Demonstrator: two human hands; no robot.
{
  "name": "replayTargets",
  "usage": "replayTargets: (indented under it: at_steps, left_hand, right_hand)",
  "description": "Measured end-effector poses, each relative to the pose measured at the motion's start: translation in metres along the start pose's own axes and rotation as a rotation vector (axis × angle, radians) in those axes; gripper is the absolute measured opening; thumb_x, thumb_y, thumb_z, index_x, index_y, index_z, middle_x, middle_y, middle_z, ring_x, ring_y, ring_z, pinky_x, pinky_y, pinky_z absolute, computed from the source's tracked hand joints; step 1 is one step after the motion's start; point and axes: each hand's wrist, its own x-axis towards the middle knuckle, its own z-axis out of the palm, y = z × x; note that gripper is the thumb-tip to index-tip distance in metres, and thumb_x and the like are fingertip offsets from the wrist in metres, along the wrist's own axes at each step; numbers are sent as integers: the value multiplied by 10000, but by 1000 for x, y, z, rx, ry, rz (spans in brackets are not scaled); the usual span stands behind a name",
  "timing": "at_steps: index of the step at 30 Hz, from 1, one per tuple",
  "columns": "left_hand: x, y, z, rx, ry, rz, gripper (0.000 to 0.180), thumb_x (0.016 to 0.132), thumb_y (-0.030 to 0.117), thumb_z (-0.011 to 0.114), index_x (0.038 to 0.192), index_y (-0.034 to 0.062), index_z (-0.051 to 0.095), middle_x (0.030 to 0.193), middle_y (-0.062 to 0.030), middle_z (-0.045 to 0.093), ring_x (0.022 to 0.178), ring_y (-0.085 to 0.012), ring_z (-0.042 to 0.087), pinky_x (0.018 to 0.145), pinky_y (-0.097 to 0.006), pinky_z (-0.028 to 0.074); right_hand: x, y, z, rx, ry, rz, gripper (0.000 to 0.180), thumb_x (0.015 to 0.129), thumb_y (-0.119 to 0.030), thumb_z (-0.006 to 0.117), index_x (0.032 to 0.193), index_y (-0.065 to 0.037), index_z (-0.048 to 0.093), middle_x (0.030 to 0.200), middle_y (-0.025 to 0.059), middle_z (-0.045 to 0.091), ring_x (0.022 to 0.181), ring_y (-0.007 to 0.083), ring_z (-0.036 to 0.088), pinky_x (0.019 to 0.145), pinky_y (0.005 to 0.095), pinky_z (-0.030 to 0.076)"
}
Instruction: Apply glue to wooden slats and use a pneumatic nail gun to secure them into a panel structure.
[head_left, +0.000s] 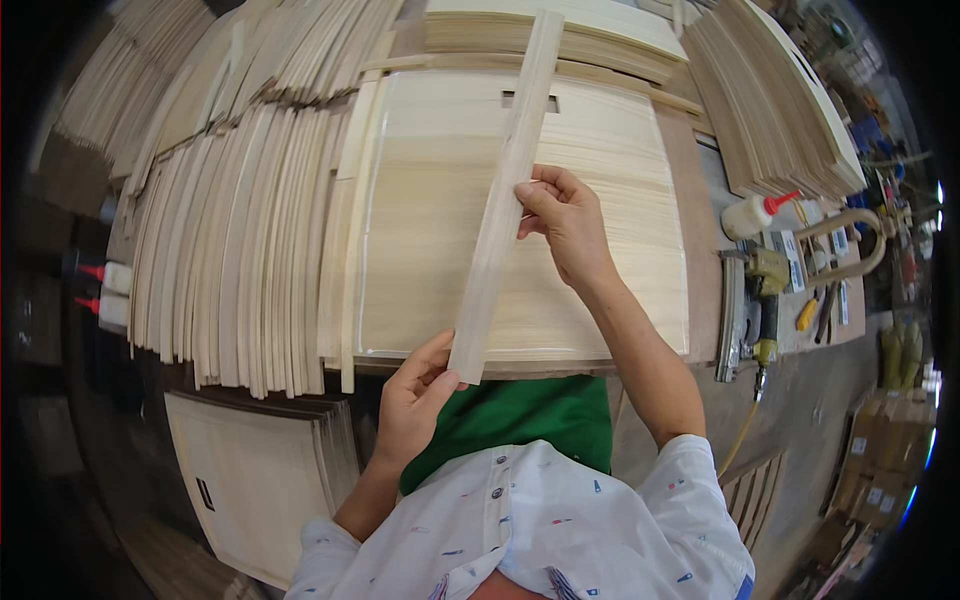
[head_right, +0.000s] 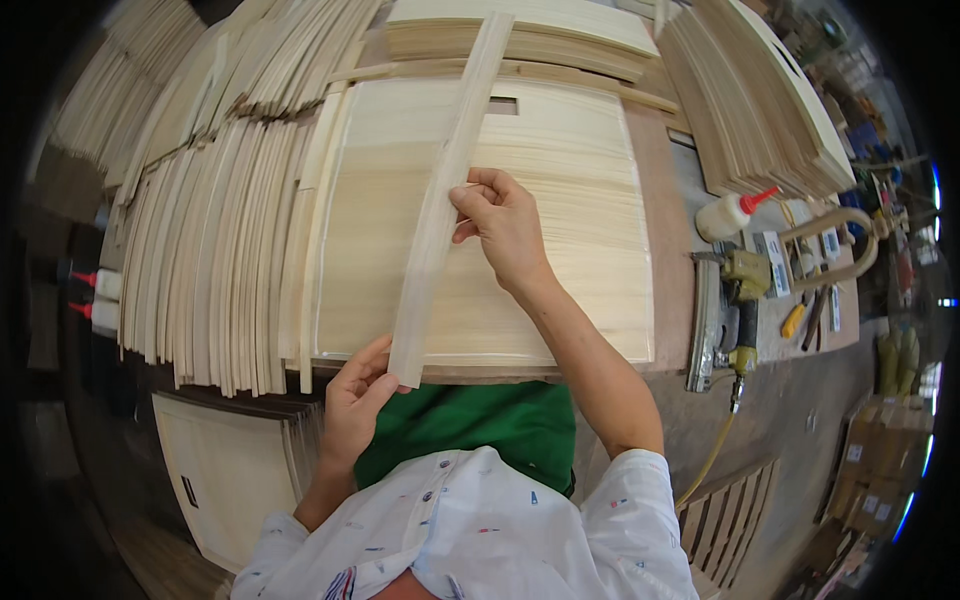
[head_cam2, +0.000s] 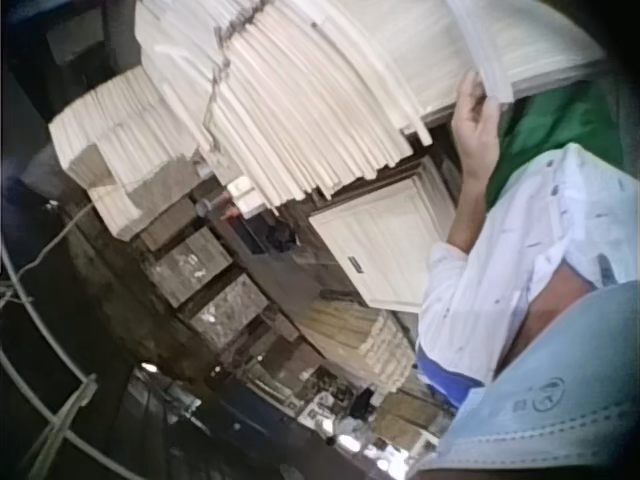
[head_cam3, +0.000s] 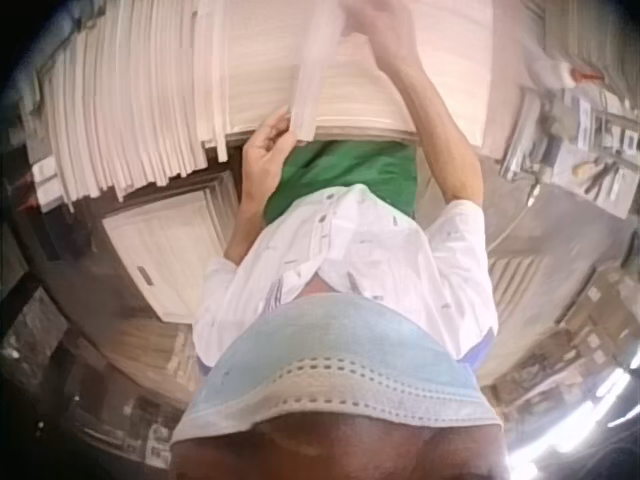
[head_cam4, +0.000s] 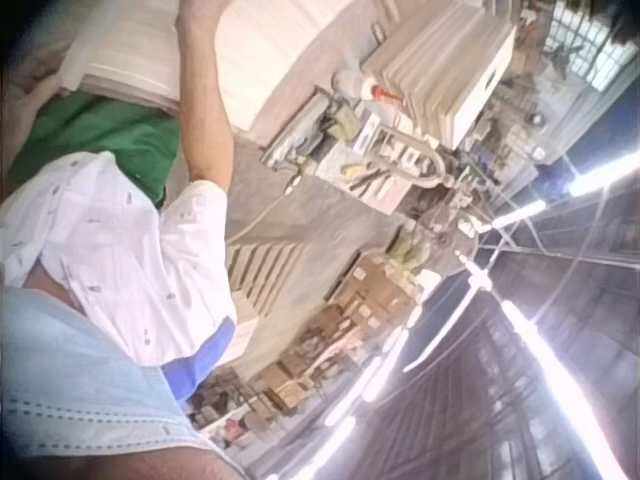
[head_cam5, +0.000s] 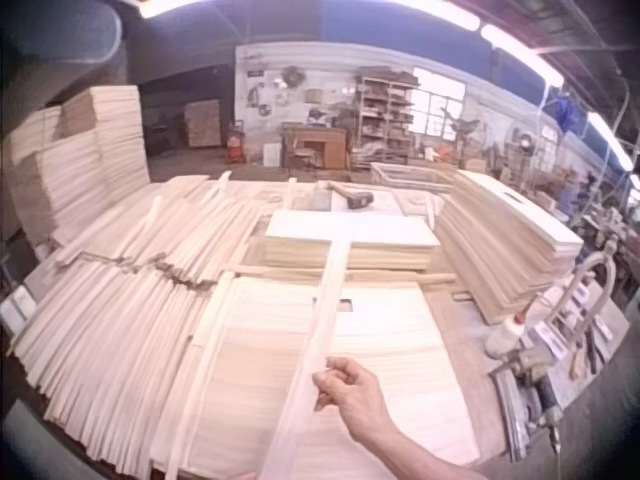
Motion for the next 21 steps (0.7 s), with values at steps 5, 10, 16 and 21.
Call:
replayTargets:
  at_steps: [5, 10, 16, 21]
  left_hand:
    - [-14, 3, -7, 50, 32, 37, 441, 920, -18, 546, 1356, -38, 479, 1061, -109, 659, 899, -141, 624, 804, -282, 514]
    - [-25, 7, -27, 110, 206, 94, 386, 937, 12, 574, 1320, -13, 529, 1054, -98, 644, 885, -130, 622, 802, -274, 527]
    - [-22, 9, -48, 137, 326, 145, 358, 950, 39, 577, 1302, -21, 544, 1032, -106, 632, 851, -141, 625, 756, -273, 533]
    - [-18, 9, -57, 157, 335, 151, 371, 958, 75, 571, 1311, -32, 536, 1054, -106, 646, 860, -134, 620, 755, -264, 519]
  right_hand:
    - [11, 11, 25, -116, -116, 79, 424, 911, -96, 620, 1258, 104, 480, 802, 89, 643, 638, 139, 619, 513, 250, 509]
    - [31, 32, 69, -201, -220, 108, 577, 919, -89, 616, 1382, 123, 345, 789, 102, 625, 615, 150, 615, 505, 264, 512]
    - [45, 38, 107, -250, -264, 120, 556, 924, -60, 593, 1380, 133, 339, 744, 95, 589, 554, 157, 599, 478, 265, 506]
    - [48, 41, 113, -257, -244, 122, 558, 923, -55, 593, 1380, 136, 336, 755, 100, 585, 562, 159, 602, 477, 268, 507]
